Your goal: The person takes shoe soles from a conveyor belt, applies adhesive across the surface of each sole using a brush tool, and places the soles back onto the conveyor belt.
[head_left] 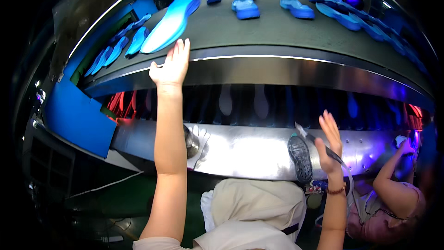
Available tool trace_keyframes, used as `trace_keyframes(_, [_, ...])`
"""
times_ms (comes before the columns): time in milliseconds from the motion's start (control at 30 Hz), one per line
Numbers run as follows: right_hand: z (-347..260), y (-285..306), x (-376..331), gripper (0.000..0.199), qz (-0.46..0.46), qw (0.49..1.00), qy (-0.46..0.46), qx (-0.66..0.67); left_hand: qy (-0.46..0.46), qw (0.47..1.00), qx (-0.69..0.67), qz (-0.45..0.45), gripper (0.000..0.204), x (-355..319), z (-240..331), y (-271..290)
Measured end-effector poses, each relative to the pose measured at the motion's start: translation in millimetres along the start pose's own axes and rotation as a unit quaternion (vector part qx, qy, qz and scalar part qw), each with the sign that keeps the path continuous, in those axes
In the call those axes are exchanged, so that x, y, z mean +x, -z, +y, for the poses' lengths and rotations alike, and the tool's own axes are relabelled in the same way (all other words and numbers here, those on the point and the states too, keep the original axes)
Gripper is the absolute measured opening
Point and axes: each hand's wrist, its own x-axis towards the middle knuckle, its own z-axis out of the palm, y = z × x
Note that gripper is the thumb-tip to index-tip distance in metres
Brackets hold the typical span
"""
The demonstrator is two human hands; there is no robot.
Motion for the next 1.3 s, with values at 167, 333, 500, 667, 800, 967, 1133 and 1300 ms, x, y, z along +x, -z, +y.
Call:
trace_keyframes(167, [42.8, -22.3, 62.2, 0.085, 0.015, 0.960, 0.049, -0.274, 0.088, 0.952, 0.291, -0.001, 0.065, 16.0, -90.3, 2.3])
trace_keyframes(333, [99.6, -46.2, 82.2, 0.095, 0.069, 0.930, 0.087, -0.352, -0.024, 0.658, 0.748, -0.085, 0.068, 67.2, -160.5, -9.7])
trace_keyframes(500, [114.8, -61.9, 89.7, 0.099, 0.115, 0.916, 0.131, -0.360, -0.236, 0.342, 0.889, -0.193, 0.069, 160.1, -170.9, 9.3])
trace_keyframes(667, [125.2, -64.2, 90.6, 0.095, 0.146, 0.915, 0.151, -0.344, -0.088, 0.075, 0.981, -0.155, 0.062, 202.1, -208.9, 15.5])
trace_keyframes(800, [126.9, -62.2, 89.1, 0.093, 0.155, 0.912, 0.157, -0.345, -0.070, 0.027, 0.975, -0.210, 0.059, 194.0, -267.1, 6.3])
trace_keyframes(967, [125.2, -61.7, 91.3, 0.098, 0.128, 0.901, 0.156, -0.383, -0.063, 0.061, 0.943, -0.322, 0.050, 184.7, -305.2, 9.1])
trace_keyframes(1133, [124.6, -58.4, 90.5, 0.096, 0.122, 0.904, 0.154, -0.379, -0.039, 0.074, 0.962, -0.260, 0.060, 153.7, -286.3, -7.7])
trace_keyframes(1300, [128.3, -52.0, 87.1, 0.096, 0.115, 0.904, 0.145, -0.384, -0.052, 0.061, 0.958, -0.274, 0.056, 96.1, -227.9, -20.4])
